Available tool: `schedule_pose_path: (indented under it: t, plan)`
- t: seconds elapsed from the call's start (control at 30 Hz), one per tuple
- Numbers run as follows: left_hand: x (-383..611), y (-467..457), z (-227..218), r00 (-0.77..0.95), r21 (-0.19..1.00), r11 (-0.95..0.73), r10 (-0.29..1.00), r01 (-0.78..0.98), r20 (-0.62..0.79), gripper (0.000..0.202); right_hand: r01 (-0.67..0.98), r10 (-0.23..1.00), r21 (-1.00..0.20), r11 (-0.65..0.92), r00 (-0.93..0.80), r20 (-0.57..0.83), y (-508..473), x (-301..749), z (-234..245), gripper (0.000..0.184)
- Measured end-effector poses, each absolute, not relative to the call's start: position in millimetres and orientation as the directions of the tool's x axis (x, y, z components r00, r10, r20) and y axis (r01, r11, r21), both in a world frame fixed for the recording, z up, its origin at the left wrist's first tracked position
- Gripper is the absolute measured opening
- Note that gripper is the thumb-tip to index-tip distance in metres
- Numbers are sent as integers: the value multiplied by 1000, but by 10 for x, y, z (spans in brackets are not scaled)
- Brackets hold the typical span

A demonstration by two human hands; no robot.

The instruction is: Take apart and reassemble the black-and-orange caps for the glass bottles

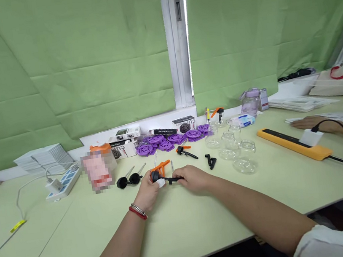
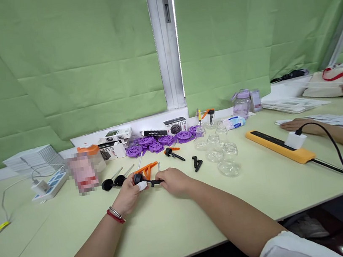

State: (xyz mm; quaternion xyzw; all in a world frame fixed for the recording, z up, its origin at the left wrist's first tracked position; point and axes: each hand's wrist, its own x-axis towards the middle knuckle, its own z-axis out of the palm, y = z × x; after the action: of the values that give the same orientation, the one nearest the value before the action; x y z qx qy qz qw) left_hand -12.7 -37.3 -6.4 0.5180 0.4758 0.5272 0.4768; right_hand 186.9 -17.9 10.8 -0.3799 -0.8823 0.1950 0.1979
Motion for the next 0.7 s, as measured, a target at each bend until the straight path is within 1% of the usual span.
schedule_pose_path:
  t: [0.13, 0.27, 0.37, 0.6, 0.7]
  plan:
    - [-113, -397, -21, -21, 993, -120, 993, -7, 119, 34, 580, 740, -495, 647, -633, 227, -178, 1860, 107, 19]
    - [-124, -401, -15, -19, 990, -143, 990, -20, 143, 38, 581, 758, -523, 624, -614, 223, -207, 1836, 122, 20]
    - [-126, -408, -22, 10, 992, -118, 993, -47, 119, 37, 589, 760, -512, 625, -608, 228, -225, 1819, 114, 23]
    - [-92, -446, 13, 42, 990, -41, 998, -136, 47, 38, 608, 739, -431, 667, -615, 276, -215, 1796, 45, 23]
    - [-85, -448, 24, 40, 985, -30, 998, -169, 37, 37, 615, 745, -432, 660, -609, 271, -233, 1785, 54, 23]
